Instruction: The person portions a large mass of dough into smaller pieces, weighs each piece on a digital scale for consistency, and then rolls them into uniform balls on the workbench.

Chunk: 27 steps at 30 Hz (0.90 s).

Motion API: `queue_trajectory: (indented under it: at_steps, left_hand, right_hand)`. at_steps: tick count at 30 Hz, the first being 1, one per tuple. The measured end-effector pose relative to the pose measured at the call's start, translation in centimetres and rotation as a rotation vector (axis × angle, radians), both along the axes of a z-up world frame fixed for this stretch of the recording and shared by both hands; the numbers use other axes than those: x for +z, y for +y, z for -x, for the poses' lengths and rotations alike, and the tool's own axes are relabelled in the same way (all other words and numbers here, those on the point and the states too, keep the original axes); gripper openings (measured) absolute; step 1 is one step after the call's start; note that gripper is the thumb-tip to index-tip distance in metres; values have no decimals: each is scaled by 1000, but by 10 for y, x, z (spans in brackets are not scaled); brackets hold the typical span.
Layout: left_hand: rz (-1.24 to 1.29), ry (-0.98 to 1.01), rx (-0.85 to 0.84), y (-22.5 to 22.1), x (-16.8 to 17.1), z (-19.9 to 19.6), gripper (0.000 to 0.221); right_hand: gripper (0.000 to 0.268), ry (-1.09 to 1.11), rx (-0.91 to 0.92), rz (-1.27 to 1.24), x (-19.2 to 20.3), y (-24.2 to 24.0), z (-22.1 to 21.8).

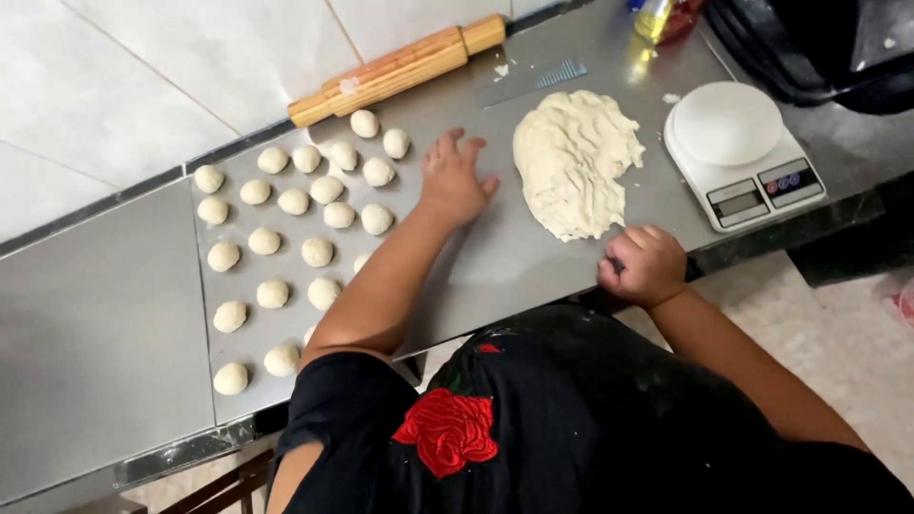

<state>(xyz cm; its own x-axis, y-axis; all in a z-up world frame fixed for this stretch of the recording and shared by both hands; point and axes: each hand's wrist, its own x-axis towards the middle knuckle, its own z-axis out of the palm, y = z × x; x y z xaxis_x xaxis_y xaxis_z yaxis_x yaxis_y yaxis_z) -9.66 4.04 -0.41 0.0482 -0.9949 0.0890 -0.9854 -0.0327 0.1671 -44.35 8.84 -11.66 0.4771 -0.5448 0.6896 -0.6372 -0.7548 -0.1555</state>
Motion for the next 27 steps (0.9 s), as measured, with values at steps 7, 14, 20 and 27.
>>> queue_trajectory:
  at_steps: [7,14,20,27]
  left_hand:
    - [-71,467,-311,79,-39,58,94]
    - [57,366,-385,92,-66,61,88]
    - [126,368,-414,88,-78,60,85]
    - [278,227,-428,86,-78,77,94]
  right_hand:
    - [27,59,-25,-34,-8,-3,4]
    - [84,-224,-345,-452,60,18,-32]
    - [99,83,-596,-839,93,-12,-64]
    - [110,193,-595,-1037,57,-62,-56]
